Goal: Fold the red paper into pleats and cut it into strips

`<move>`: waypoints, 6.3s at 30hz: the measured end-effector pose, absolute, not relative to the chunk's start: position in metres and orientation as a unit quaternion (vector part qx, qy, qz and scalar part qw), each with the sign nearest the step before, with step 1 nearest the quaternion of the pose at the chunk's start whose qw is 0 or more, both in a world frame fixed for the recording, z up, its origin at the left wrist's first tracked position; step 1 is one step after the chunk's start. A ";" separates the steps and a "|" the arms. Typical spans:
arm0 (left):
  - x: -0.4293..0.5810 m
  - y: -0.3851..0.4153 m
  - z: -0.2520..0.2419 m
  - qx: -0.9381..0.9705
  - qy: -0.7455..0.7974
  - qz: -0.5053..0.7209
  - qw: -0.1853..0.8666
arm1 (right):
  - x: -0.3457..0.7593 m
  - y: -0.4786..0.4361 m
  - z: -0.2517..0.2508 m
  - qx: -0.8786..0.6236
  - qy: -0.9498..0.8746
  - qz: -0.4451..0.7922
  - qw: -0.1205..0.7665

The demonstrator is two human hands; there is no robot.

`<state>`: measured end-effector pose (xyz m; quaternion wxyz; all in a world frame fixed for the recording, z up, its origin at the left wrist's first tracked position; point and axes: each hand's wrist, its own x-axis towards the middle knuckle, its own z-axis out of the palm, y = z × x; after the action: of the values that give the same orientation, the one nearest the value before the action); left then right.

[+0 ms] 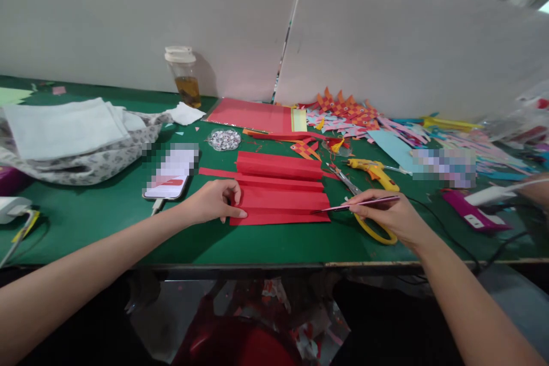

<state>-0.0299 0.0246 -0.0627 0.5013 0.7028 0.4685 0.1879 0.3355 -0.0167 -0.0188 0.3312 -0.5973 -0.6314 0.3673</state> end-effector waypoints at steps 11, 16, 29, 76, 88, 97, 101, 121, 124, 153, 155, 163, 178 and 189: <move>-0.032 0.026 -0.065 0.703 0.468 0.190 0.501 | 0.345 -0.017 -0.018 -0.602 -0.623 0.382 0.322; -0.030 0.025 -0.063 0.698 0.470 0.190 0.505 | 0.343 -0.018 -0.016 -0.611 -0.599 0.393 0.337; -0.029 0.025 -0.057 0.697 0.475 0.182 0.506 | 0.332 -0.009 -0.011 -0.542 -0.578 0.395 0.466; -0.030 0.024 -0.060 0.708 0.480 0.188 0.483 | 0.349 -0.012 -0.002 -0.627 -0.637 0.336 0.295; -0.030 0.024 -0.059 0.709 0.480 0.184 0.483 | 0.354 -0.012 -0.003 -0.562 -0.598 0.352 0.451; -0.031 0.024 -0.061 0.702 0.481 0.201 0.486 | 0.339 -0.008 0.004 -0.569 -0.594 0.338 0.458; -0.030 0.023 -0.052 0.713 0.489 0.240 0.441 | 0.330 -0.004 0.003 -0.629 -0.583 0.281 0.430; -0.020 -0.001 -0.020 0.904 0.408 0.121 -0.035 | 0.292 -0.003 -0.010 -0.539 -0.631 0.409 0.380; -0.005 -0.012 -0.026 0.944 0.312 0.103 -0.028 | 0.291 -0.001 -0.014 -0.532 -0.637 0.413 0.376; -0.006 -0.021 -0.056 0.954 0.192 0.201 -0.111 | 0.257 -0.035 -0.045 -0.550 -0.568 0.452 0.412; -0.006 -0.021 -0.057 0.952 0.188 0.208 -0.121 | 0.260 -0.035 -0.045 -0.549 -0.569 0.456 0.408; -0.007 -0.022 -0.059 0.950 0.192 0.215 -0.124 | 0.275 -0.038 -0.041 -0.562 -0.575 0.436 0.404; -0.008 -0.023 -0.060 0.955 0.198 0.190 -0.113 | 0.286 -0.045 -0.041 -0.562 -0.564 0.439 0.417; -0.008 -0.023 -0.059 0.955 0.202 0.181 -0.122 | 0.304 -0.049 -0.040 -0.567 -0.565 0.424 0.424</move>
<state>-0.0083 -0.0225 -0.0586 -0.1219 0.9549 0.2016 0.1809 0.3040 -0.0487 -0.0397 0.4237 -0.5675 -0.5648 0.4235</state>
